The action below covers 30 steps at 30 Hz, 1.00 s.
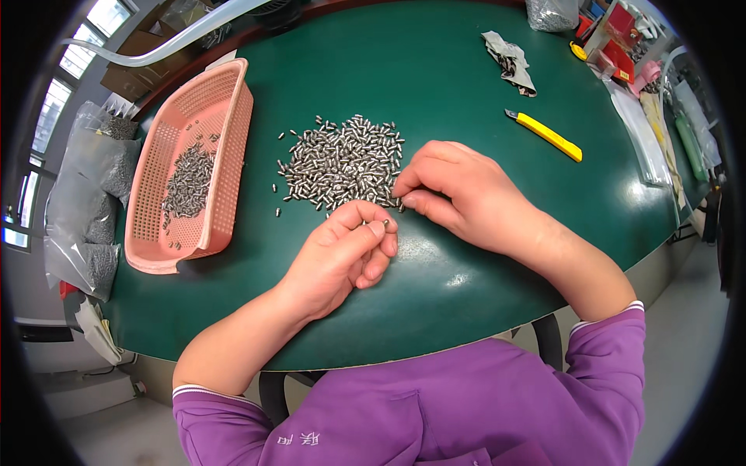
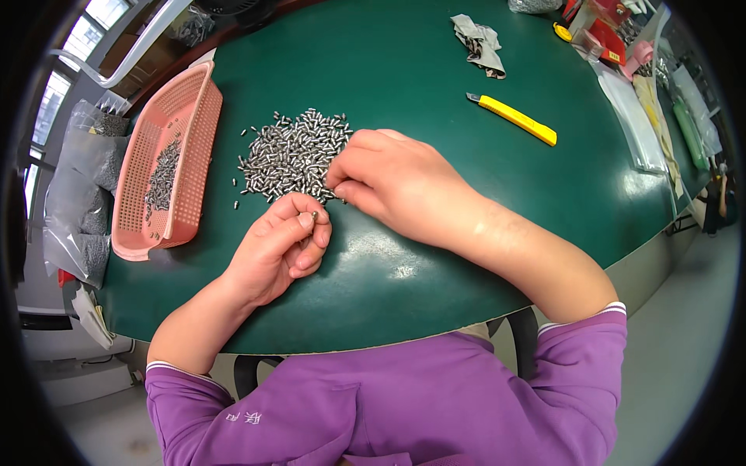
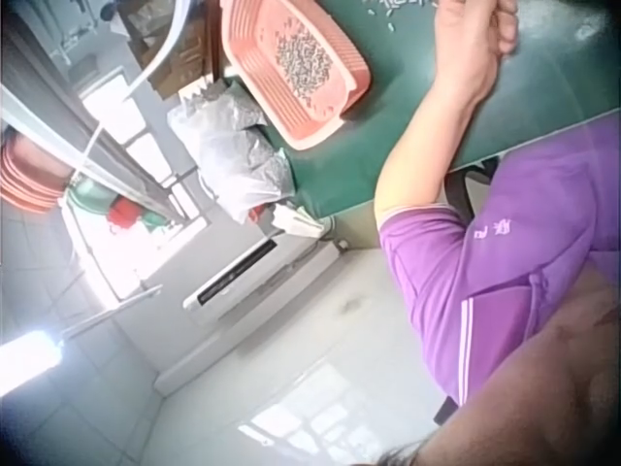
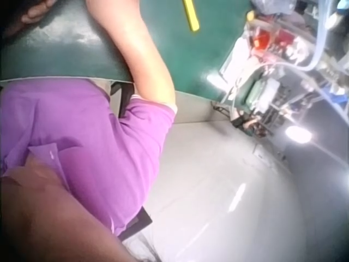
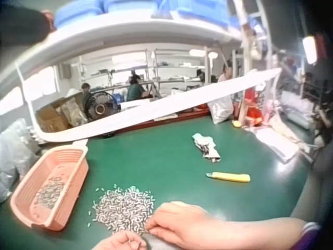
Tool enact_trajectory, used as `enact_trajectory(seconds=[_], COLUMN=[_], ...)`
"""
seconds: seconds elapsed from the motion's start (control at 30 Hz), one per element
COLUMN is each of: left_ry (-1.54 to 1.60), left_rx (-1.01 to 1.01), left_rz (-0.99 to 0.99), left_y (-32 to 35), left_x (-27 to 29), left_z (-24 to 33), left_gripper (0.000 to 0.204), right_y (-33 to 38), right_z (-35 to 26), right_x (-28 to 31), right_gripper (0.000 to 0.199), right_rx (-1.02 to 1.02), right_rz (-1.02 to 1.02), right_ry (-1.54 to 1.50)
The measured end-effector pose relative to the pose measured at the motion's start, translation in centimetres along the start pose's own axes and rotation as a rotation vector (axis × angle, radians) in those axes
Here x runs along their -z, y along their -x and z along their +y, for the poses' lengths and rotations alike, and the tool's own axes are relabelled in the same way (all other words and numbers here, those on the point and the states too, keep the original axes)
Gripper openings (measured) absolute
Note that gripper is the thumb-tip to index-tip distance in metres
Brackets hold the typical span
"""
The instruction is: The person is manually sorting small cylindrical metal pins on a green workbench.
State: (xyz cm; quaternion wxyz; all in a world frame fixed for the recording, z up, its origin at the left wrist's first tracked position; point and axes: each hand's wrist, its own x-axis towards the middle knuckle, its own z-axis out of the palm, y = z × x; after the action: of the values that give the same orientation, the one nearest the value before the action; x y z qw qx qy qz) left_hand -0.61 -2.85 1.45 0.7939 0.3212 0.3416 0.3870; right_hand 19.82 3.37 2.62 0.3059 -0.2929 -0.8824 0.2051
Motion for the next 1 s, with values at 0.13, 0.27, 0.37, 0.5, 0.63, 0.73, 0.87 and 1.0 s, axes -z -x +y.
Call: enact_trajectory(seconds=[0.13,0.27,0.37,0.5,0.63,0.73,0.87,1.0], left_ry=[-0.004,0.014,0.034,0.043,0.009,-0.045,-0.058,-0.020], left_rx=[-0.010,0.001,0.014,0.022,-0.004,-0.021,-0.016,-0.032], left_rz=[0.025,0.013,-0.012,-0.044,-0.044,-0.008,-0.021,-0.013], left_y=[0.0,0.1,0.1,0.1,0.1,0.1,0.1,0.1], left_x=[0.0,0.1,0.2,0.5,0.2,-0.2,0.1,0.1], left_z=[-0.1,0.1,0.2,0.2,-0.1,-0.3,-0.5,-0.4], left_gripper=[0.014,0.018,0.018,0.016,0.016,0.015,0.014,0.012], right_y=[0.3,0.4,0.5,0.4,-0.1,0.2,0.2,0.0], right_z=[0.9,1.3,1.5,1.4,0.0,-0.8,-1.1,-1.0], right_x=[0.1,-0.1,-0.2,-0.3,-0.2,-0.4,-0.7,-0.2], right_gripper=[0.011,0.012,0.010,0.011,0.008,0.006,0.008,0.008], right_rx=[-0.064,-0.025,-0.037,-0.041,-0.176,-0.218,-0.226,-0.264], right_rz=[-0.086,-0.080,-0.066,-0.041,-0.060,-0.107,-0.150,-0.109], right_ry=[0.054,0.086,0.118,0.130,-0.253,-0.455,-0.568,-0.552])
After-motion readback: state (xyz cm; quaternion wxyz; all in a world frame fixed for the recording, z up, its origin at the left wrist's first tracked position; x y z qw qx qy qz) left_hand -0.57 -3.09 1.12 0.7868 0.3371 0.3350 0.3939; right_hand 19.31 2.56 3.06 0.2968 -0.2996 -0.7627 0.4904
